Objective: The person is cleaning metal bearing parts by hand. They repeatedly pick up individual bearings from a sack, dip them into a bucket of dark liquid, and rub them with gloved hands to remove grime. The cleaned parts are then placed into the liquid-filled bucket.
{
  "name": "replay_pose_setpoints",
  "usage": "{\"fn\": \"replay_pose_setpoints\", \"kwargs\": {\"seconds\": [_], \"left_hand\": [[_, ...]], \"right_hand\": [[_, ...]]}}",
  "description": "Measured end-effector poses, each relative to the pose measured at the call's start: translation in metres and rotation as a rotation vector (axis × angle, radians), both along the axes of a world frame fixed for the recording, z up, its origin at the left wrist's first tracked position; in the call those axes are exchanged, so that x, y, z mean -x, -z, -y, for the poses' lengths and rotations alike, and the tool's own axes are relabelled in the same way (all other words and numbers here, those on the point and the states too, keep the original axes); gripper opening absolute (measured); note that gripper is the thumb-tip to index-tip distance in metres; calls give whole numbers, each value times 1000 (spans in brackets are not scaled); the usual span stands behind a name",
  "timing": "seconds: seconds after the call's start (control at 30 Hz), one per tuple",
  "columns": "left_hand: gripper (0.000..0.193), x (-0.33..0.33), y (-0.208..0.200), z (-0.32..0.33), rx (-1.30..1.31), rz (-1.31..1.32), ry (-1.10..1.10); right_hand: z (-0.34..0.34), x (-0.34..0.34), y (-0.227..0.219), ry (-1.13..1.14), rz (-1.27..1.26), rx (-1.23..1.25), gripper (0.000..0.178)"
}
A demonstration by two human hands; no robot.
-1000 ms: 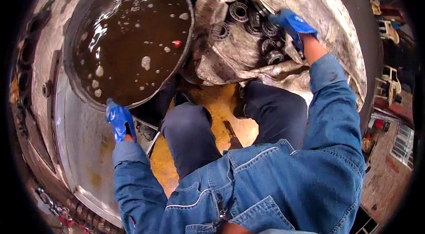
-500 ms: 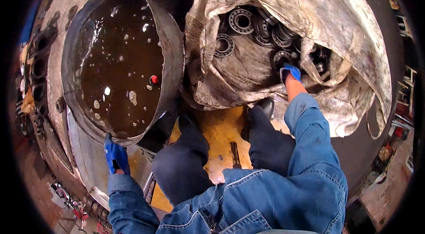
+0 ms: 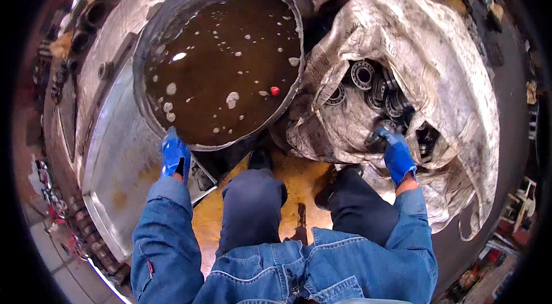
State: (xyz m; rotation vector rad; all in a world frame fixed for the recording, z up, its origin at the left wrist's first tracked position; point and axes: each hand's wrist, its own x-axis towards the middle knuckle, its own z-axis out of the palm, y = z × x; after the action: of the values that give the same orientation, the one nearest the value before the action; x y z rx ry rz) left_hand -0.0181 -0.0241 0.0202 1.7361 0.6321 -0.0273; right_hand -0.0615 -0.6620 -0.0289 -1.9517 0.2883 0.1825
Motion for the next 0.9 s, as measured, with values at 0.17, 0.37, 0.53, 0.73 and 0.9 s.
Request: {"fn": "replay_pose_setpoints", "kwargs": {"seconds": [0.17,0.37,0.53,0.73,0.9], "left_hand": [[40,0,46,-31,-378,116,-101],[42,-20,-19,29,-182,-238,-634],[37,-17,-7,30,-113,-158,-645],[47,-28,20,17,-257,-288,-765],[53,-30,-3,33,-206,-290,-713]], "right_hand": [[-119,-114,-148,-22,-178,164,72],[-264,-214,-208,-579,453,501,60],[-356,-289,-156,-595,325,894,33],[-394,-384,-61,-589,733,1062,33],[-353,-393,-75,-256,900,1292,30]]}}
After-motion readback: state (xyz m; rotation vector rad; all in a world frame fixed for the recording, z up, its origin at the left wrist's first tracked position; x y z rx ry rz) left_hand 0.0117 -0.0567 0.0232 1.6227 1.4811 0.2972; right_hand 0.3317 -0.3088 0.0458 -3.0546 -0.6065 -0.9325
